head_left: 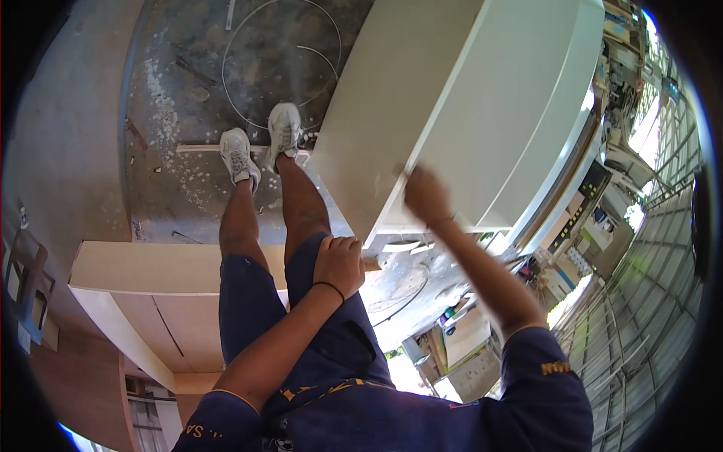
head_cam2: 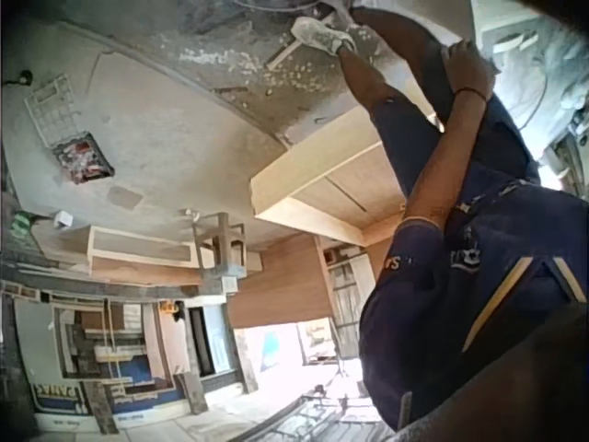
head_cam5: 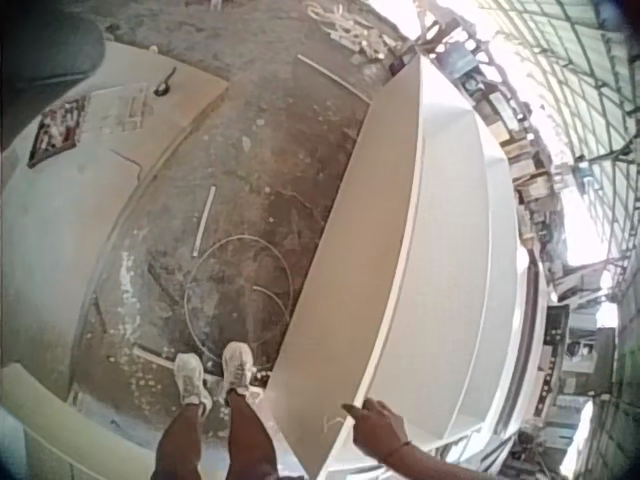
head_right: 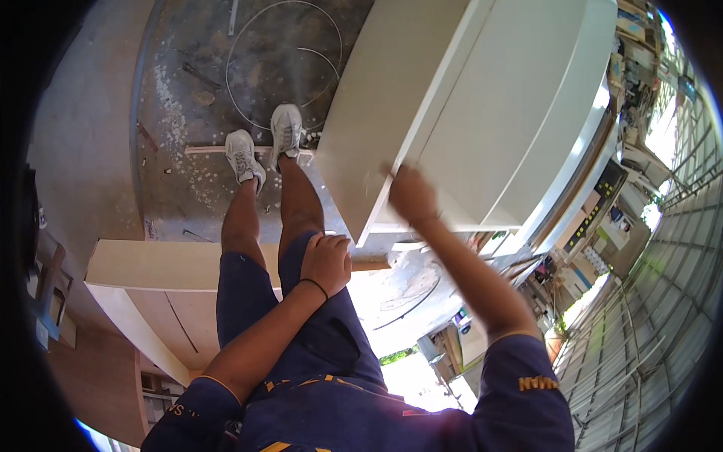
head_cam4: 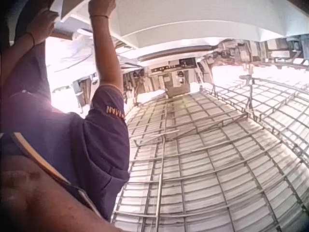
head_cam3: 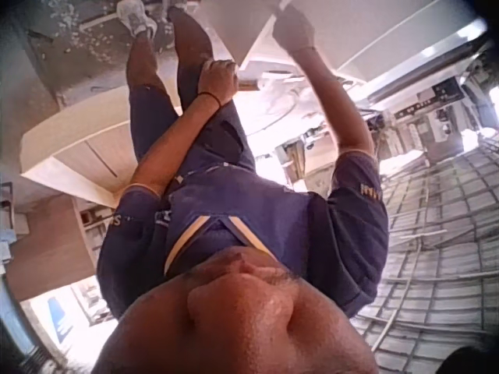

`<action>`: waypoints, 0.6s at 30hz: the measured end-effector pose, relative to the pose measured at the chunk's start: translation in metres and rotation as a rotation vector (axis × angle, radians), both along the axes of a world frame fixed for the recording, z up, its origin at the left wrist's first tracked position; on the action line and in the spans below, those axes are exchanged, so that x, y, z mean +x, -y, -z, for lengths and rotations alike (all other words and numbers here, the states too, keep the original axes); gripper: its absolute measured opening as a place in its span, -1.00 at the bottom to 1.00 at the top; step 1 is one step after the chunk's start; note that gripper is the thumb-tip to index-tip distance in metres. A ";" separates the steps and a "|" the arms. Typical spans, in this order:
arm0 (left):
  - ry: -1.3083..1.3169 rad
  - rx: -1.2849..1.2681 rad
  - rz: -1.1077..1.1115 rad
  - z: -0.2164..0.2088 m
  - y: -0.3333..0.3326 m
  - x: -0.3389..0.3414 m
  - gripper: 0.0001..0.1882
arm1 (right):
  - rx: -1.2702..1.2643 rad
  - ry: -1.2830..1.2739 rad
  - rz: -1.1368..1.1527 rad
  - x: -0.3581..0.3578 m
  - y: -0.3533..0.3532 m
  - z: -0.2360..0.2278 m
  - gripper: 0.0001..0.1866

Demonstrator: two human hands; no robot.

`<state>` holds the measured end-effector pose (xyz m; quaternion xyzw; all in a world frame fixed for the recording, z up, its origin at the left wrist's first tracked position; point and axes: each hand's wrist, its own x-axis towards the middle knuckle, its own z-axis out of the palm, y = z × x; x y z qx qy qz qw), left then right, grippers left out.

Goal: The person scrapes and trims the edges of a wooden cabinet unit using a small blade by hand.

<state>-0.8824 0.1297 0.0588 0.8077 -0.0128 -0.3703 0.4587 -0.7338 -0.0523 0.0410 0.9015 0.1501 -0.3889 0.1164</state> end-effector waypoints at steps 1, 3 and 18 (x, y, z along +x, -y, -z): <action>-0.005 0.001 -0.043 0.002 0.003 -0.003 -0.62 | 0.070 0.139 -0.046 0.043 0.007 0.003 -0.59; -0.042 0.001 -0.073 0.015 0.012 -0.011 -0.57 | 0.078 0.281 -0.016 0.128 0.015 0.009 -0.58; -0.408 -0.231 -0.637 0.062 0.096 -0.094 -0.45 | 0.039 0.345 -0.668 0.212 0.015 0.023 -0.56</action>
